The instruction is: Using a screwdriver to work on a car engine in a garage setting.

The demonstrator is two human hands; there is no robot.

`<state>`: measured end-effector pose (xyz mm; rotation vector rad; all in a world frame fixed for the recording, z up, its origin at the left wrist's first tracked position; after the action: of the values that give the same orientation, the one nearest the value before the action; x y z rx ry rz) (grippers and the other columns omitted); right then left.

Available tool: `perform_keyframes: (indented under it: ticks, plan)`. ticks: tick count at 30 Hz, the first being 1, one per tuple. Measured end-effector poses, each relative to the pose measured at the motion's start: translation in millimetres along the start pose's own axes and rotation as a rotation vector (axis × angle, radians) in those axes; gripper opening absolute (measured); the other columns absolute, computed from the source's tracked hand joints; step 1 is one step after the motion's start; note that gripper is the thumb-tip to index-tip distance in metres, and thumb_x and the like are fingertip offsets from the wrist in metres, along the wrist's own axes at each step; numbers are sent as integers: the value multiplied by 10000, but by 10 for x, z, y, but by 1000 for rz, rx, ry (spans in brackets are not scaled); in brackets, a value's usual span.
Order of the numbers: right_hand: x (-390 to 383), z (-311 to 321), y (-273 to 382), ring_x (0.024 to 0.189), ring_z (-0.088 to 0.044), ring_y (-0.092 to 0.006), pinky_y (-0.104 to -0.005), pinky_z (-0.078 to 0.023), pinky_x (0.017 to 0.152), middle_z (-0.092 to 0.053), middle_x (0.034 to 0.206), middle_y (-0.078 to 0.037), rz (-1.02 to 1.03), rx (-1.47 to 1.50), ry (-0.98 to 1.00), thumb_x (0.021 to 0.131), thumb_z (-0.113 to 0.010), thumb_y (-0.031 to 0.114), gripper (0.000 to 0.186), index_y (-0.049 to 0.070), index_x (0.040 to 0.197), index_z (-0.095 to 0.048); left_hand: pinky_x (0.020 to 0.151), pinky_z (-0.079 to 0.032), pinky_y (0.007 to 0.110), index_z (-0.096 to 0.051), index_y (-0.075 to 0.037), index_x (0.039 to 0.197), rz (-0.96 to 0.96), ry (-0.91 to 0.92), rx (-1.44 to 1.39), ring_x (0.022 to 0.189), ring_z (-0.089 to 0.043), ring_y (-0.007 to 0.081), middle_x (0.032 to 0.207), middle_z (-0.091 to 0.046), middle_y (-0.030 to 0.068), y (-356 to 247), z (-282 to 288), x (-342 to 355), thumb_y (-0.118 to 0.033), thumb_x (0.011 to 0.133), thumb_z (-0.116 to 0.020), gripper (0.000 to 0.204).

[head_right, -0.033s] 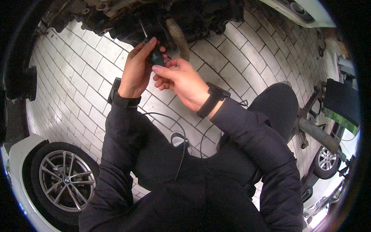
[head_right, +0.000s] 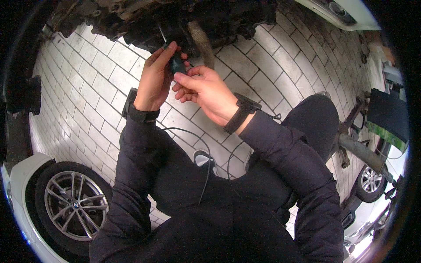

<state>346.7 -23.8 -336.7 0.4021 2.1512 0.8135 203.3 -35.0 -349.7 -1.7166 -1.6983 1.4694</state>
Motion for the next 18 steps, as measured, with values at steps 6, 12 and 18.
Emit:
perform_keyframes:
  ticks: [6, 12, 18]
  plan:
    - [-26, -76, -40, 900, -694, -215, -326, -554, 817, -701, 1039, -165, -76, 278, 189, 1106, -534, 346, 338, 21, 1197, -552, 811, -551, 300, -670, 5, 1202, 68, 237, -89, 923, -707, 175, 1045, -738, 97, -61, 16, -19, -308, 1050, -631, 349]
    - [-34, -38, 22, 889, -643, -146, -291, -504, 812, -664, 1044, -83, -2, -13, 67, 1079, -588, 371, 369, 32, 1227, -578, 846, -560, 314, -677, 2, 1174, 5, 175, 15, 946, -702, 176, 1020, -739, 75, -28, -15, 7, -325, 1056, -625, 352]
    - [-40, -80, 42, 850, -611, -131, -277, -493, 790, -649, 1039, -54, -14, 150, 169, 1071, -612, 353, 362, 24, 1223, -608, 858, -567, 324, -654, -33, 1227, 87, 190, -13, 973, -701, 179, 1077, -732, 69, -75, -27, -48, -366, 1074, -573, 375]
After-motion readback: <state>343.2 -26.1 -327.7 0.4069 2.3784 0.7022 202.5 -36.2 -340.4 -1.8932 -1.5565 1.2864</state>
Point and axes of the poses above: each hand's wrist, its own x-axis towards the middle knuckle, its own z-axis out of the back of the hand, y = z × x, the point moved 5 cm from there along x, towards the middle knuckle
